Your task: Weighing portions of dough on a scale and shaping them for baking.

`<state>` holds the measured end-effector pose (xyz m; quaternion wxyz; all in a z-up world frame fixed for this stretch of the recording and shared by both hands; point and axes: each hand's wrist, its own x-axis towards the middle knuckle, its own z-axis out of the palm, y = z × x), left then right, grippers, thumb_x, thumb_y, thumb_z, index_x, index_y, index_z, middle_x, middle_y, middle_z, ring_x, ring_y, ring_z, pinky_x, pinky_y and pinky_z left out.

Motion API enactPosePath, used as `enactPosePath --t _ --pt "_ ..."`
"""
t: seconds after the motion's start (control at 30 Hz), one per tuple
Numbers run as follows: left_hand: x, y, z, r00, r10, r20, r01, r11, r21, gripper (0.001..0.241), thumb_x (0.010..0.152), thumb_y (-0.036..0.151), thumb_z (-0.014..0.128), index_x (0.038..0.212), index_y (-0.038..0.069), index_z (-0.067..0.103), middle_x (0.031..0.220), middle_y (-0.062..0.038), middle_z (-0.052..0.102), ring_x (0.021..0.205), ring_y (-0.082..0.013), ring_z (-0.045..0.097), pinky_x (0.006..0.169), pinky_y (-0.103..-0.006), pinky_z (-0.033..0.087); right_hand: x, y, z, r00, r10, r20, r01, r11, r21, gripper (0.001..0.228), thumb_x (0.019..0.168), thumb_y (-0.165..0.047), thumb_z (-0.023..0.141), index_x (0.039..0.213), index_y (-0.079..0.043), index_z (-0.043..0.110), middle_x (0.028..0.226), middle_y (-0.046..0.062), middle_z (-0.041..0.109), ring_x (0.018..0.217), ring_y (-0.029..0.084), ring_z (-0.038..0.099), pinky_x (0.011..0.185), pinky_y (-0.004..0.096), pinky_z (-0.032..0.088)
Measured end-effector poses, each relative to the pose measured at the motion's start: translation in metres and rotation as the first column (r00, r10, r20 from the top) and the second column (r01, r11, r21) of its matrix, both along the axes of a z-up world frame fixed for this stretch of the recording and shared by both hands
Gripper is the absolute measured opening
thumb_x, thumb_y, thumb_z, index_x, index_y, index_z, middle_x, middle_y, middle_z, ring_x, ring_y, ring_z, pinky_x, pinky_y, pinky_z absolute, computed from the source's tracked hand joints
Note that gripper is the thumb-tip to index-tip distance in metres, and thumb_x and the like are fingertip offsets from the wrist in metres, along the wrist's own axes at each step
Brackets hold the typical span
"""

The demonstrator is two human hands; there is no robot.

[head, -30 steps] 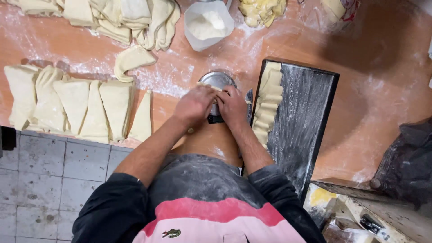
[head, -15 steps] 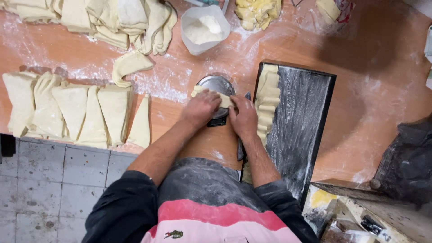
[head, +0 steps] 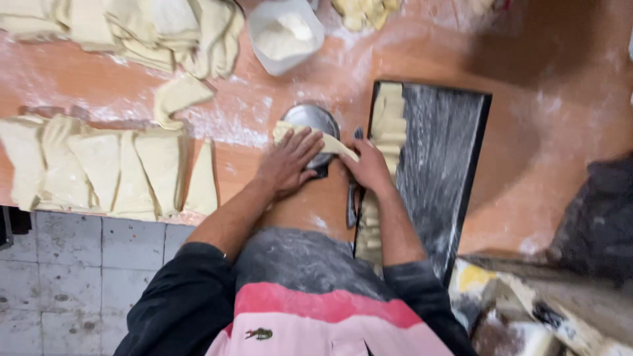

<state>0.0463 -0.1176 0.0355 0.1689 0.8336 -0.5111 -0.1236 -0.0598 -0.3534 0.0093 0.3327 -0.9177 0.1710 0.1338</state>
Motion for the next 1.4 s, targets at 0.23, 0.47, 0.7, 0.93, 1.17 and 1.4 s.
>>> enactPosePath --t 0.23,0.47,0.7,0.93,1.17,1.4 --pt "0.007 0.023 -0.068 0.802 0.127 -0.584 -0.401 0.839 -0.368 0.057 0.107 0.023 0.051 0.158 0.002 0.038 0.164 -0.023 0.040 0.152 -0.0406 0.042 0.125 -0.0460 0.033 0.002 -0.013 -0.009 0.983 -0.172 -0.070 0.180 0.975 0.129 0.036 0.091 -0.032 0.073 0.117 -0.007 0.073 0.110 0.012 0.076 0.101 0.025 0.073 0.088 0.036 0.056" --pt "0.037 0.018 -0.058 0.655 0.583 -0.482 -0.634 0.770 0.071 0.039 0.092 0.020 0.067 0.127 0.003 0.060 0.124 -0.023 0.063 0.117 -0.0405 0.060 0.102 -0.0470 0.049 -0.006 0.001 -0.010 0.961 -0.263 -0.081 0.270 0.957 0.106 0.037 0.090 -0.035 0.073 0.116 -0.008 0.074 0.104 0.009 0.078 0.095 0.021 0.075 0.085 0.034 0.057" --pt "0.036 0.004 -0.097 0.865 0.447 -0.227 -0.434 0.894 0.110 0.029 0.089 0.009 0.063 0.116 0.001 0.059 0.110 -0.023 0.067 0.099 -0.0422 0.066 0.086 -0.0505 0.054 -0.006 0.018 0.020 0.941 -0.293 -0.172 0.303 0.952 0.033 0.038 0.090 -0.038 0.076 0.115 -0.009 0.075 0.100 0.009 0.078 0.088 0.020 0.074 0.079 0.035 0.057" --pt "0.021 0.009 -0.114 0.004 0.017 -1.000 -0.740 0.672 0.009 0.029 0.099 0.016 0.061 0.126 0.006 0.058 0.097 -0.023 0.062 0.080 -0.0346 0.057 0.073 -0.0426 0.041 -0.058 0.027 0.050 0.882 -0.451 -0.133 0.423 0.637 0.645 0.027 0.097 -0.023 0.071 0.115 -0.003 0.071 0.089 0.003 0.073 0.073 0.010 0.062 0.064 0.028 0.050" --pt "-0.019 -0.015 -0.032 0.758 0.322 -0.567 -0.563 0.762 -0.321 0.022 0.107 0.026 0.058 0.108 0.005 0.063 0.097 -0.024 0.069 0.090 -0.0418 0.068 0.076 -0.0479 0.051 -0.144 0.050 0.088 0.829 -0.556 -0.058 0.418 0.548 0.725 0.023 0.097 -0.021 0.073 0.111 -0.002 0.073 0.088 -0.001 0.072 0.078 0.007 0.065 0.070 0.025 0.053" --pt "-0.058 -0.022 0.001 0.789 0.337 -0.513 -0.532 0.792 -0.299 0.027 0.109 0.028 0.056 0.114 0.002 0.061 0.101 -0.025 0.069 0.092 -0.0444 0.067 0.078 -0.0500 0.053 -0.227 0.068 0.094 0.709 -0.704 -0.045 0.665 0.645 0.377 0.026 0.094 -0.025 0.075 0.108 -0.003 0.077 0.088 0.000 0.075 0.077 0.007 0.066 0.070 0.024 0.053"
